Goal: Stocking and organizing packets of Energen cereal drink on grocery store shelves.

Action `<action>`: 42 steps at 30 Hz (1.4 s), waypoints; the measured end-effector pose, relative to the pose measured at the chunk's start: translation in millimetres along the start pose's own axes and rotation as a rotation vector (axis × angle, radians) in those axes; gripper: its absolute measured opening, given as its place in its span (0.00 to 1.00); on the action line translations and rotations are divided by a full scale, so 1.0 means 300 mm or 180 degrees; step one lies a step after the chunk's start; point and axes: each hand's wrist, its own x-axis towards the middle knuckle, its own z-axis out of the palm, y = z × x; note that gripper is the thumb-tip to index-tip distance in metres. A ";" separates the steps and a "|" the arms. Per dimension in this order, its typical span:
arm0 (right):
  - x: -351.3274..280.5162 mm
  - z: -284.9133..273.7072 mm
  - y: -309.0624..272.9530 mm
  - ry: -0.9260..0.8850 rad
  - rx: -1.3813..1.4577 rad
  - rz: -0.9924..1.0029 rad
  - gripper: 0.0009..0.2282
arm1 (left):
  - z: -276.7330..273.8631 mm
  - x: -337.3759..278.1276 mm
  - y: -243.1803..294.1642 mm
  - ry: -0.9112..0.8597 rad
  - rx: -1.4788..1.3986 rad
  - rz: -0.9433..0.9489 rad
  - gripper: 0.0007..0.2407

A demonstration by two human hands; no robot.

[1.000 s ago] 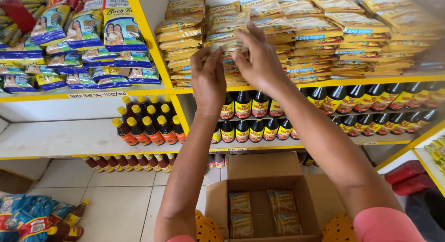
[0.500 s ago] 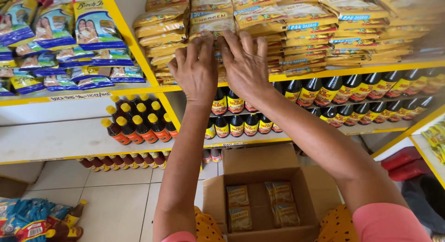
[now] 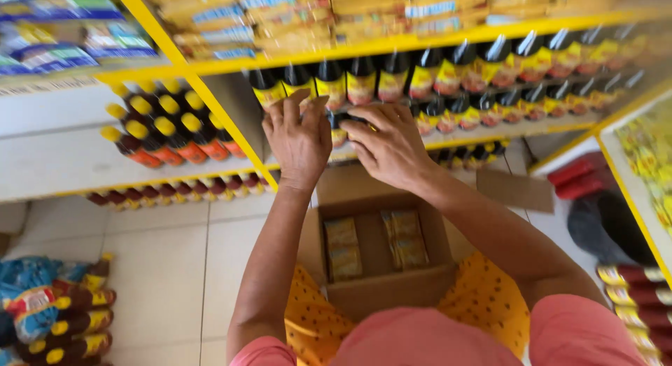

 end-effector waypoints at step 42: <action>-1.680 1.613 0.018 -0.3331 0.2911 0.3435 0.23 | 0.836 -1.894 -0.068 -0.3791 -0.0470 -0.3824 0.36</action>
